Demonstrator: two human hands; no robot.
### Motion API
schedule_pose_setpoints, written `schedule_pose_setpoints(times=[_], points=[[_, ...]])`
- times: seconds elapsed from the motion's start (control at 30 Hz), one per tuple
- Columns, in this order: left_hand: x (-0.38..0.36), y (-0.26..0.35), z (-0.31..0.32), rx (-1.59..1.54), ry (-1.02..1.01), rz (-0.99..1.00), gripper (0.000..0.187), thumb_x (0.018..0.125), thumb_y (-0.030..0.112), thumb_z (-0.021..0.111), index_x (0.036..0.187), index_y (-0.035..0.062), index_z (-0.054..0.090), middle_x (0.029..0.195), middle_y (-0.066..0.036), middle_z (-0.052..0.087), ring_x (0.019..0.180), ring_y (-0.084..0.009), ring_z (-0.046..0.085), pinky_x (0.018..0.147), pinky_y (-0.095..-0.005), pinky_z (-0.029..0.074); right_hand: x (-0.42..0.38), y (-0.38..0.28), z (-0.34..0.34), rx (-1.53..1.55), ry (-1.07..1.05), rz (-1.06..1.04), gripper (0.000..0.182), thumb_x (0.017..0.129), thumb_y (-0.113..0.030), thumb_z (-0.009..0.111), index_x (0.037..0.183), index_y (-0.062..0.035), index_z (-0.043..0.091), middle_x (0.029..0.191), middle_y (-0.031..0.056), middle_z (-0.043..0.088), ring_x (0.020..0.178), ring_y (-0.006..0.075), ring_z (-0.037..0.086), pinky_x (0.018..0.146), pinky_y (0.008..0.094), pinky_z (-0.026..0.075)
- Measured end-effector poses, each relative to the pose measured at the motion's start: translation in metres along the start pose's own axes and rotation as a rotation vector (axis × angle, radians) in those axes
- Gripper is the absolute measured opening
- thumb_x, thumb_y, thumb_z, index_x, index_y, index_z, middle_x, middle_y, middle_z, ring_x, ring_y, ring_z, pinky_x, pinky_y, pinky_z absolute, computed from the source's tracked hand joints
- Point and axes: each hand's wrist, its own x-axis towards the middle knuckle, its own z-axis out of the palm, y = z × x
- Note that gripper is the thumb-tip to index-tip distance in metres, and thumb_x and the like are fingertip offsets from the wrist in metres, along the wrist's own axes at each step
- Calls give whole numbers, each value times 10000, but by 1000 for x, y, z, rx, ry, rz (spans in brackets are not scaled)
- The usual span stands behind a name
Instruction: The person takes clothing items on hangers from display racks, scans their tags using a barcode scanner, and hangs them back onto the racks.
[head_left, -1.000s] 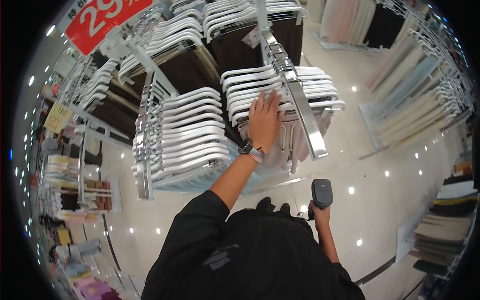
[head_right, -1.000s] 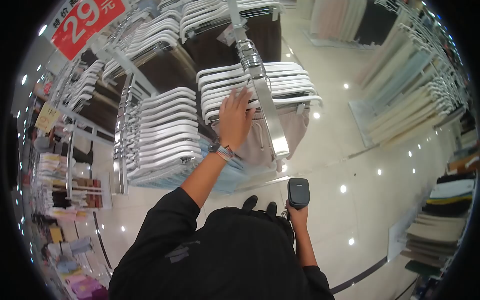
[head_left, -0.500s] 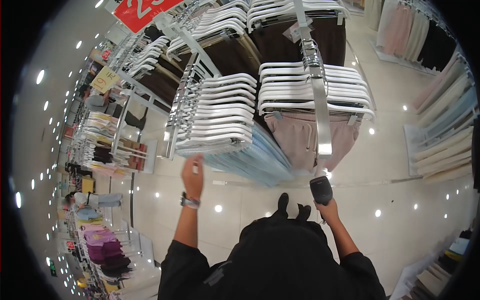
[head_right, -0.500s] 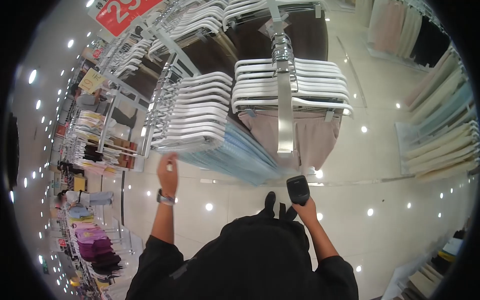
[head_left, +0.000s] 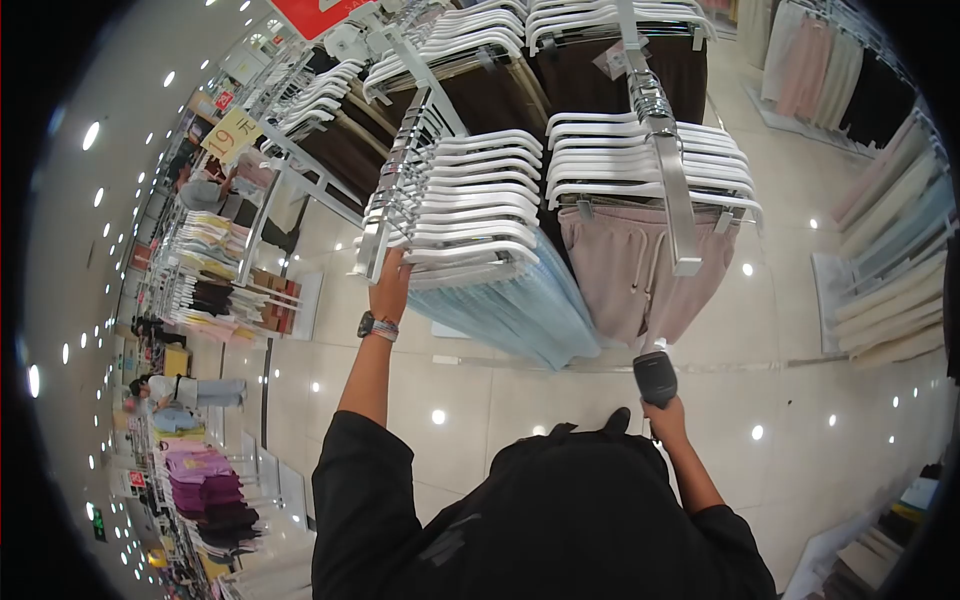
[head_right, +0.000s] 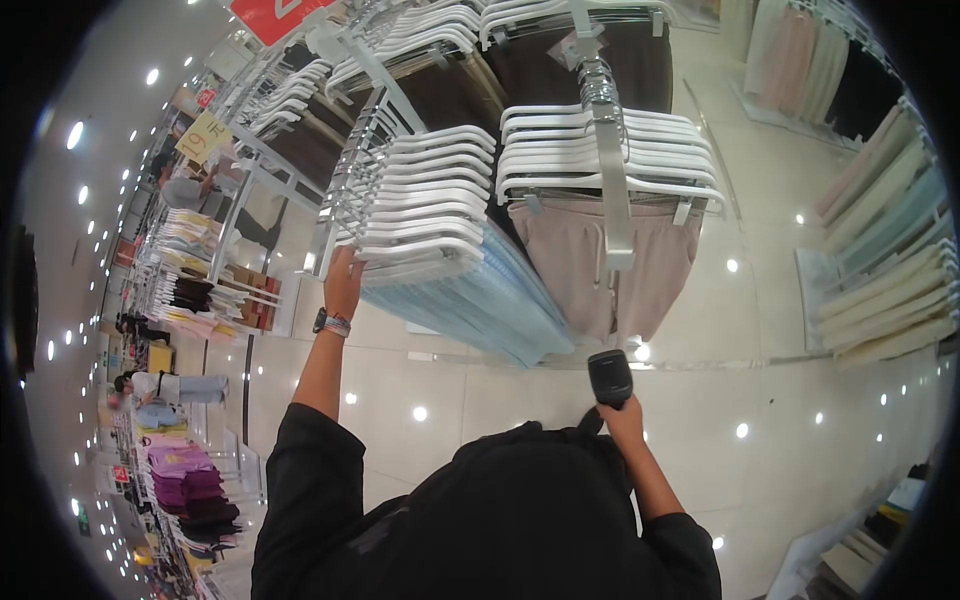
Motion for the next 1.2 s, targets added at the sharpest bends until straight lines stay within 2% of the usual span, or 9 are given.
schedule_pose_setpoints(times=[0.23,0.3,0.47,0.57,0.67,0.77,0.9,1.0,1.2], points=[[-35,10,-6,35,246,211,231,784,2,641,1012,25,610,972,-176,618,881,-421,554,844,-503,423,-36,-1,20,77,180,39,138,780,-134,680,786,-16,610,652,36,594,566,129,564,545,286,437],[-46,23,-12,-109,385,428,231,753,-8,667,978,24,628,939,-156,611,876,-380,567,882,-505,425,-48,-4,33,153,201,16,129,788,-123,678,803,-15,609,654,33,589,572,127,562,554,283,436],[-88,42,-29,-217,365,436,190,776,23,666,954,64,612,927,-97,621,959,-311,602,1003,-556,357,-81,1,59,162,253,-9,119,789,-100,679,832,-15,608,662,29,589,585,128,564,560,281,437],[-92,45,-37,-366,647,293,193,911,164,598,1066,52,572,1096,-121,619,1167,-355,539,1055,-559,310,-108,-23,74,243,274,-15,97,790,-70,667,844,-14,609,667,31,584,602,129,566,578,278,439],[-86,54,-46,-651,719,82,380,1014,329,416,1182,-4,488,1244,-180,521,1269,-334,439,1106,-506,289,-131,-47,81,294,220,-30,48,809,-34,623,815,-12,581,693,47,584,641,136,571,605,275,437],[-84,90,-67,-1380,611,-331,447,1022,363,371,1314,25,399,1417,-165,359,1343,-285,343,1098,-451,336,-149,-77,85,323,109,-158,22,822,-16,595,818,-13,573,702,49,586,637,142,569,608,276,436],[-96,95,-48,-1777,566,-433,454,1005,387,392,1333,72,398,1409,-149,388,1319,-289,393,1077,-485,379,-160,-100,83,243,-30,-250,18,848,11,580,865,8,581,743,66,604,672,150,585,649,286,469],[-106,107,-37,-2238,269,-619,592,963,470,412,1423,127,266,1471,-178,323,1318,-381,375,1062,-583,371,-167,-123,68,143,-166,-343,47,842,28,589,887,19,586,759,72,616,701,145,600,654,287,487],[-144,173,-24,-2373,29,-697,604,959,498,381,1426,134,259,1474,-199,311,1323,-407,368,1057,-558,393,-183,-134,17,20,-396,-323,212,723,-19,690,927,21,648,818,83,683,751,154,642,695,291,503]])
